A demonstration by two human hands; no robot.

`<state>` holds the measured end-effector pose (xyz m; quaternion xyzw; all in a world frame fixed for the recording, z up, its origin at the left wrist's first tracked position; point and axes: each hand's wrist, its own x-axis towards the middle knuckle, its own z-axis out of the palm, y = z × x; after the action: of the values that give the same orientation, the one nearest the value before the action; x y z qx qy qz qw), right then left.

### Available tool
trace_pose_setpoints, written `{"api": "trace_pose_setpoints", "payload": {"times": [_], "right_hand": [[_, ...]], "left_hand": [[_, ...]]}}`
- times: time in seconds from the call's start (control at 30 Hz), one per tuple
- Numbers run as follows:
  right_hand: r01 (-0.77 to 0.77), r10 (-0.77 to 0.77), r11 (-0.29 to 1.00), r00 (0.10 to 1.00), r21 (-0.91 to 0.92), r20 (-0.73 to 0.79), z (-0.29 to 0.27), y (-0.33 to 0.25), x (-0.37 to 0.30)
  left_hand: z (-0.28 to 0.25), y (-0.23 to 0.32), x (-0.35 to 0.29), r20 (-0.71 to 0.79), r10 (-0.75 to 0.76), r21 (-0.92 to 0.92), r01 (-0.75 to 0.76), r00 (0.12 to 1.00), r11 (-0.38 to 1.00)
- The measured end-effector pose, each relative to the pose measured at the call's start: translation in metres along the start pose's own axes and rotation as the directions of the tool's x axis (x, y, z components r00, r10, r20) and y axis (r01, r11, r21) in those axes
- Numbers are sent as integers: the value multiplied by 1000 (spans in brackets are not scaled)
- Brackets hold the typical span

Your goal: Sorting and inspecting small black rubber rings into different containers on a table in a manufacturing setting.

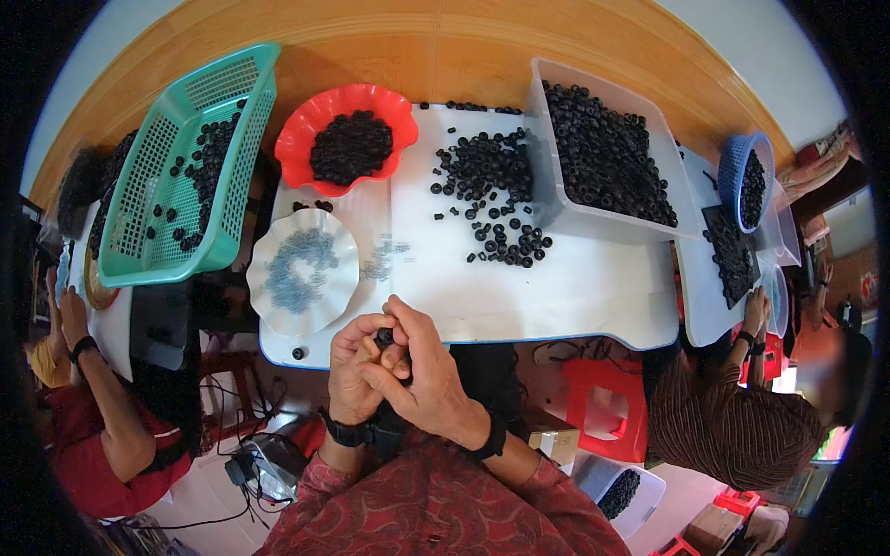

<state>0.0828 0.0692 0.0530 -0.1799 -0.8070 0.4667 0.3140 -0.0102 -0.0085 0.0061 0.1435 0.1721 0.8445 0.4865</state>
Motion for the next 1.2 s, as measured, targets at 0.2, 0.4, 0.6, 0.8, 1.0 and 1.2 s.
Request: {"api": "trace_pose_setpoints", "payload": {"times": [0.2, 0.4, 0.6, 0.8, 1.0, 1.2], "right_hand": [[63, -63, 997, 998, 43, -13, -16, -4, -5], [120, -120, 993, 993, 1, -17, -21, -8, -6], [190, -184, 976, 981, -107, 62, -31, 0, -1], [100, -99, 995, 992, -12, 73, -37, 17, -3], [79, -78, 997, 994, -11, 76, -43, 26, -3], [154, -146, 984, 985, -92, 89, -47, 30, -1]], "left_hand": [[-3, 1, -2, 28, -21, 54, 20, 999, 998], [3, -2, -2, -47, 0, 57, 3, 999, 998], [-6, -5, -1, -51, -45, 124, 51, 998, 991], [-9, -17, -3, -119, -89, 139, 105, 989, 985], [-3, -24, -1, -164, -117, 159, 143, 980, 977], [2, -25, 0, -207, -140, 136, 170, 968, 976]]}}
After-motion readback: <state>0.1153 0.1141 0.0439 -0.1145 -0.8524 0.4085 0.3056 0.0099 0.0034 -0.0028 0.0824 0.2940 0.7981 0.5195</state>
